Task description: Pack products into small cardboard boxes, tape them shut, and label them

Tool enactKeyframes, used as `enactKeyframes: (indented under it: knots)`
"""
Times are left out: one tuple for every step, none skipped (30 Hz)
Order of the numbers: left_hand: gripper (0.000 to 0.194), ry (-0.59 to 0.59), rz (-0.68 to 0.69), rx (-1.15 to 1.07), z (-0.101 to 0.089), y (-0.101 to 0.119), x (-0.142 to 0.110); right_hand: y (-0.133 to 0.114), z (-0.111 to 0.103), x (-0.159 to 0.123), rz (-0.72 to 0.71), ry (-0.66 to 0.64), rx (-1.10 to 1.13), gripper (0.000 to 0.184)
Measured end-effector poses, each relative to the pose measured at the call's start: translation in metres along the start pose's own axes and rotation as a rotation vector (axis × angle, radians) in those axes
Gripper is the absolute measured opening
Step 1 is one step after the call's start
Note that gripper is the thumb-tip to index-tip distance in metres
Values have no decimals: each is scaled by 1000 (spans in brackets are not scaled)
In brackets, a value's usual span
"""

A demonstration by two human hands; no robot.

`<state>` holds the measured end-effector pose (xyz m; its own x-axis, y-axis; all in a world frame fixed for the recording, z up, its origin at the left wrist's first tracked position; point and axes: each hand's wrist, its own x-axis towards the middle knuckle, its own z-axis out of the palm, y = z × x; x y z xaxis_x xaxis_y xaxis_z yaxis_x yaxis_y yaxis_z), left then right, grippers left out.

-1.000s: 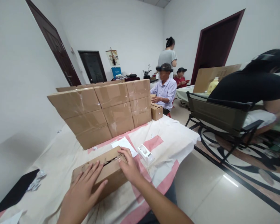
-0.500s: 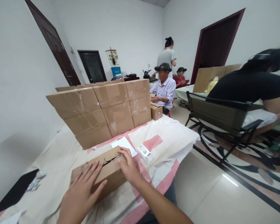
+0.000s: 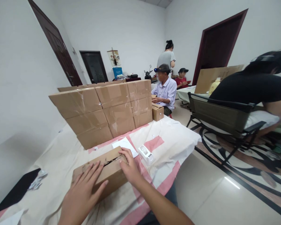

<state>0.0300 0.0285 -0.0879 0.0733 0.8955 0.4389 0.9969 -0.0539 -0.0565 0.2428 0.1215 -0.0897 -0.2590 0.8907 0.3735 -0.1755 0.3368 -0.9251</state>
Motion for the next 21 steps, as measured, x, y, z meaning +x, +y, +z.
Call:
enactKeyframes:
  knots:
    - [66, 8, 1, -2, 0, 1, 0, 1, 0, 0, -2, 0, -2, 39]
    - [66, 15, 4, -3, -1, 1, 0, 1, 1, 1, -7, 2, -5, 40]
    - [65, 22, 7, -3, -1, 2, 0, 2, 1, 1, -14, 3, -10, 40]
    - [65, 29, 9, -3, -2, 2, 0, 4, 1, 2, -21, 7, -16, 40]
    - [64, 32, 11, -2, -3, 3, 0, 5, 1, 2, -29, 8, -24, 39]
    - [64, 31, 10, 0, -4, 4, 0, 7, 0, 2, -38, -1, -32, 39]
    - [65, 25, 8, 1, -6, 4, -1, 9, -2, 2, -49, -24, -37, 39]
    - [65, 16, 3, 1, -8, 4, -1, 10, -6, 2, -56, -52, -35, 41]
    - [66, 6, -6, -2, -10, 5, 0, 11, -13, 1, -58, -74, -22, 42]
    - [67, -6, -15, -6, -12, 5, 0, 11, -22, 2, -57, -74, -2, 45]
    - [67, -18, -24, -11, -14, 5, 0, 11, -33, 2, -46, -39, 13, 46]
    - [68, -26, -32, -17, -16, 5, 1, 11, -46, 4, -28, 35, 7, 45]
    - [68, -32, -37, -22, -18, 5, 1, 9, -61, 7, -10, 138, -35, 43]
    - [69, -35, -40, -28, -19, 6, 2, 7, -77, 10, 15, 232, -121, 39]
    - [69, -34, -43, -33, -20, 6, 3, 5, -94, 14, 45, 307, -237, 35]
    - [69, -32, -47, -38, -21, 6, 4, 2, -109, 18, 71, 340, -303, 33]
    - [69, -29, -51, -44, -21, 7, 4, 0, -123, 22, 98, 344, -352, 30]
    - [69, -27, -57, -49, -22, 7, 5, -1, -135, 25, 131, 323, -393, 27]
    - [69, -25, -63, -55, -22, 8, 5, -3, -144, 27, 174, 275, -422, 23]
    - [69, -24, -69, -62, -22, 9, 5, -3, -151, 29, 224, 219, -452, 19]
    - [69, -21, -72, -69, -22, 10, 5, -3, -155, 30, 278, 162, -480, 18]
